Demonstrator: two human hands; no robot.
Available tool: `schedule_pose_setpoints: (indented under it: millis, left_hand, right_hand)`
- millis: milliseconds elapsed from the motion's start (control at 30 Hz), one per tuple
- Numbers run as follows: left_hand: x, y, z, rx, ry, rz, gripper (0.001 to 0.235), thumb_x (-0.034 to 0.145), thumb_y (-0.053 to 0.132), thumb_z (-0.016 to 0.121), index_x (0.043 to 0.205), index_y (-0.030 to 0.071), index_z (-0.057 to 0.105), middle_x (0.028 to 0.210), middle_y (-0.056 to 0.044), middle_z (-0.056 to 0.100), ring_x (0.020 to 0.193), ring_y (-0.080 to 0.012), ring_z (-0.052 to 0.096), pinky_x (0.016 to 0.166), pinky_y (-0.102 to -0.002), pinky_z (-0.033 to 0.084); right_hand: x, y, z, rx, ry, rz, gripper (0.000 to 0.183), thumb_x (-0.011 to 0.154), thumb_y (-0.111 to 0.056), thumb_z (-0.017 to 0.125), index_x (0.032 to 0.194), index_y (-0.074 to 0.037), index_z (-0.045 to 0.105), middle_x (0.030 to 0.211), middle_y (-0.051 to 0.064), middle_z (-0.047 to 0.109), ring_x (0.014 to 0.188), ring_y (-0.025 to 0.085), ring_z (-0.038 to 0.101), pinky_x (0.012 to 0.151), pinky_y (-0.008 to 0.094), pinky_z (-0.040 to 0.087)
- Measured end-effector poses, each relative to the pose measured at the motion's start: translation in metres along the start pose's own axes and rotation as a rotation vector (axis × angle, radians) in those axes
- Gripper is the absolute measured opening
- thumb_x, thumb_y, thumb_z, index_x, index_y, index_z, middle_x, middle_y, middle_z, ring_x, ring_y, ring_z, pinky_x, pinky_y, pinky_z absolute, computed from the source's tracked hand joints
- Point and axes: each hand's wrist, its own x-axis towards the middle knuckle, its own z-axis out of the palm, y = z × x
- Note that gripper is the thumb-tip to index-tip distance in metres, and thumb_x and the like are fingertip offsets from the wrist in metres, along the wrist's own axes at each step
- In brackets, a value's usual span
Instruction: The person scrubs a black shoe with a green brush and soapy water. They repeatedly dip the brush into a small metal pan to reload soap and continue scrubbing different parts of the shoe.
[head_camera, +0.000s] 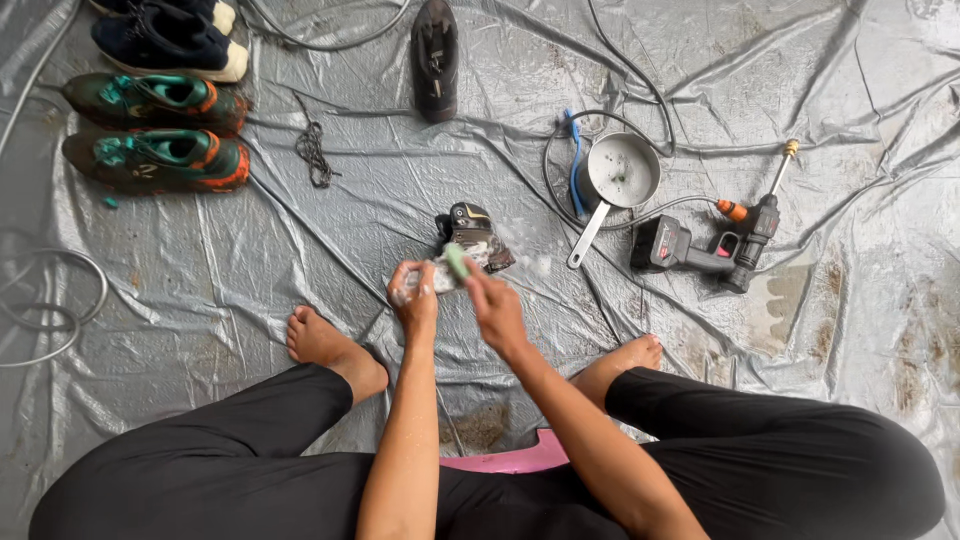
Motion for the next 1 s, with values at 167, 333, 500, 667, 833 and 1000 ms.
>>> schedule_pose_setpoints:
  millis: [167, 333, 500, 667, 833, 1000]
  left_hand:
    - [0.011, -0.026, -0.006, -0.038, -0.015, 0.023, 0.007, 0.085, 0.020, 0.077, 0.084, 0.013, 0.076, 0.087, -0.009, 0.072, 0.089, -0.0237, 0.069, 0.086, -0.038, 0.052]
    - [0.006, -0.004, -0.002, -0.016, -0.018, 0.009, 0.012, 0.086, 0.027, 0.078, 0.086, 0.015, 0.076, 0.089, -0.012, 0.074, 0.090, -0.0296, 0.071, 0.085, -0.039, 0.054]
    - [0.012, -0.017, -0.001, -0.029, -0.011, 0.079, 0.011, 0.087, 0.024, 0.080, 0.085, 0.014, 0.077, 0.084, -0.010, 0.071, 0.084, -0.0254, 0.071, 0.079, -0.038, 0.055]
    - [0.016, -0.015, 0.007, -0.008, -0.021, 0.098, 0.013, 0.087, 0.027, 0.082, 0.088, 0.015, 0.076, 0.085, -0.011, 0.071, 0.085, -0.0277, 0.071, 0.080, -0.039, 0.056]
    - [-0.004, 0.022, 0.000, -0.073, -0.008, -0.012, 0.017, 0.087, 0.028, 0.081, 0.093, 0.014, 0.074, 0.091, -0.012, 0.073, 0.090, -0.0261, 0.071, 0.079, -0.038, 0.058]
    - [0.012, -0.009, 0.000, -0.029, 0.098, -0.073, 0.049, 0.080, 0.038, 0.091, 0.109, 0.008, 0.064, 0.103, -0.017, 0.071, 0.106, -0.0345, 0.069, 0.091, -0.045, 0.055]
  right_hand:
    - [0.017, 0.047, 0.011, -0.056, 0.002, 0.074, 0.042, 0.111, -0.047, 0.053, 0.150, -0.037, 0.063, 0.110, 0.026, 0.076, 0.108, 0.042, 0.072, 0.100, 0.049, 0.055]
    - [0.011, 0.029, 0.008, 0.046, 0.088, 0.066, 0.040, 0.108, -0.036, 0.059, 0.146, -0.031, 0.067, 0.127, 0.017, 0.076, 0.110, 0.048, 0.072, 0.096, 0.056, 0.055]
    - [0.017, 0.035, 0.005, -0.006, 0.122, -0.052, 0.038, 0.109, -0.036, 0.059, 0.144, -0.026, 0.070, 0.106, 0.024, 0.079, 0.099, 0.047, 0.074, 0.088, 0.055, 0.058]
    - [0.021, 0.056, 0.012, -0.023, 0.100, 0.070, 0.040, 0.107, -0.042, 0.059, 0.146, -0.035, 0.066, 0.121, 0.023, 0.077, 0.117, 0.046, 0.070, 0.102, 0.053, 0.055]
    - [0.013, 0.062, 0.024, -0.023, 0.012, -0.129, 0.040, 0.109, -0.040, 0.061, 0.148, -0.035, 0.066, 0.107, 0.016, 0.081, 0.095, 0.029, 0.078, 0.091, 0.041, 0.059]
    - [0.023, 0.046, 0.016, -0.041, 0.051, 0.006, 0.042, 0.110, -0.043, 0.056, 0.151, -0.036, 0.061, 0.110, 0.027, 0.077, 0.105, 0.050, 0.073, 0.094, 0.059, 0.056]
